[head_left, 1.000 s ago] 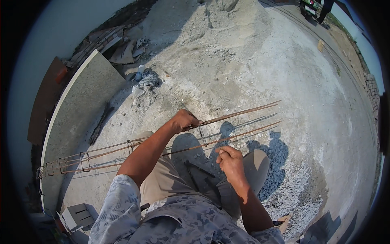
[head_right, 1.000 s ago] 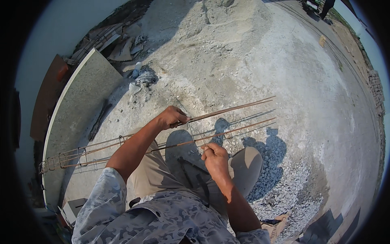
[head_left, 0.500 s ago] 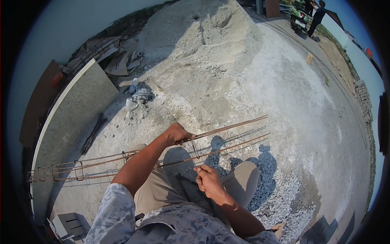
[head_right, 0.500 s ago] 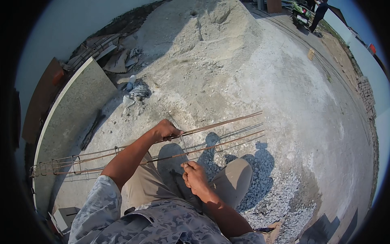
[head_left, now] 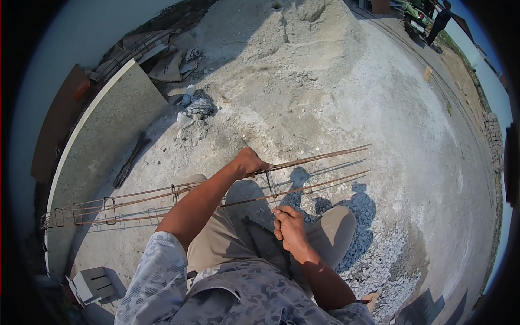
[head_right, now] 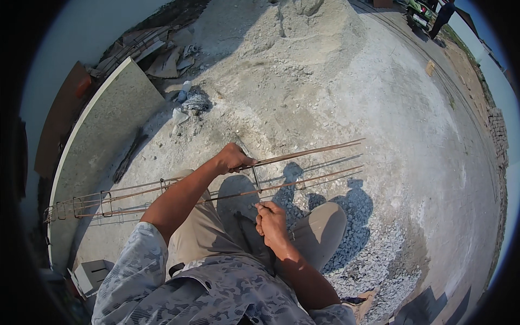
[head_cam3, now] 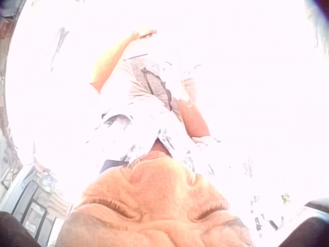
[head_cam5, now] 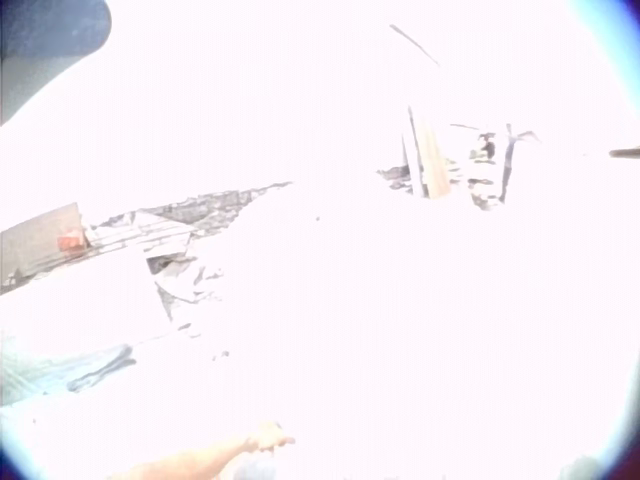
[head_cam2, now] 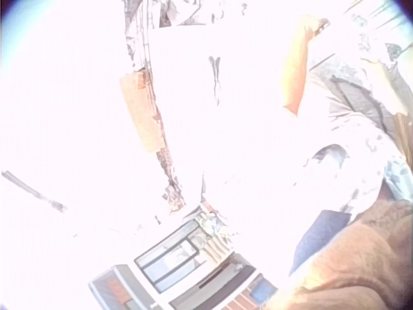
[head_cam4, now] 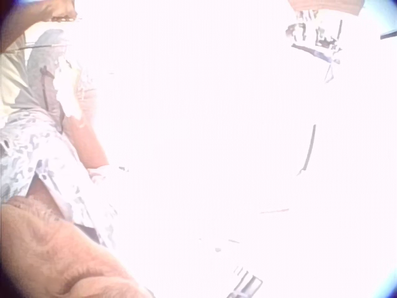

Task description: The person separates tie wire from a bundle and fastens the steel rebar cage using the wire and pincers.

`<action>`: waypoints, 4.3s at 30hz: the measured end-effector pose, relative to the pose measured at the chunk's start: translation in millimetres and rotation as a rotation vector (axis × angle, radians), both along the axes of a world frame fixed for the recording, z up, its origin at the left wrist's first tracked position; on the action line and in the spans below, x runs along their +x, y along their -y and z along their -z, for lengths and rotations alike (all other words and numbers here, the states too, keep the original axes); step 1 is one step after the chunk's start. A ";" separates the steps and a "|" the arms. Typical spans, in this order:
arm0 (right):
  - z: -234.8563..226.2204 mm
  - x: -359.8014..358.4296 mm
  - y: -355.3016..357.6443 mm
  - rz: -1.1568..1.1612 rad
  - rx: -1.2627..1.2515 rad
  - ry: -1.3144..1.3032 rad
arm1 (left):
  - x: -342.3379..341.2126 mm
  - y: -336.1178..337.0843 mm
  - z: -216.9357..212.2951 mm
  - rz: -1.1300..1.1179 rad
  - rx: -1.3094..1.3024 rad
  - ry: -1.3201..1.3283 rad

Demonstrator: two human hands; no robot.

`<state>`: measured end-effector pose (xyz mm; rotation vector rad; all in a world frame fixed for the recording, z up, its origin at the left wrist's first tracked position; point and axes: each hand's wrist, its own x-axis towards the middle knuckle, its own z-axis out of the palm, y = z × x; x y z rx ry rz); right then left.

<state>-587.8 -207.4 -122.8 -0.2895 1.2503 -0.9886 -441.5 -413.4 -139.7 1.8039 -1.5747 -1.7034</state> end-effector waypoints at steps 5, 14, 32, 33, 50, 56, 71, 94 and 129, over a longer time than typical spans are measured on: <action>1.1 1.7 4.6 0.049 0.045 0.055 | 2.6 0.9 1.5 0.022 0.023 0.017; 7.8 26.4 12.5 0.185 0.116 0.314 | 5.4 0.0 1.6 0.035 -0.008 0.110; 21.4 47.4 30.8 0.254 0.015 0.705 | 3.8 -2.5 6.8 -0.010 -0.062 0.123; 21.9 47.5 31.5 0.240 0.011 0.715 | 4.3 -2.7 10.5 -0.010 -0.092 0.108; -31.8 -52.7 146.8 -0.561 -0.568 -1.385 | -9.3 -19.9 23.8 -0.183 -0.280 0.006; 21.9 -47.6 183.2 -0.553 -0.675 -1.509 | -13.8 -36.0 19.6 -0.220 -0.289 -0.198; -26.6 -51.0 165.6 -1.040 -0.345 -1.238 | -11.7 -47.5 5.6 -0.142 -0.350 -0.055; 57.9 -23.5 92.5 -0.391 -0.635 -1.264 | -12.9 -37.1 23.0 -0.202 -0.390 -0.067; -83.0 -14.7 94.2 -1.094 -0.676 -1.416 | -9.3 -45.5 10.9 -0.086 -0.416 -0.090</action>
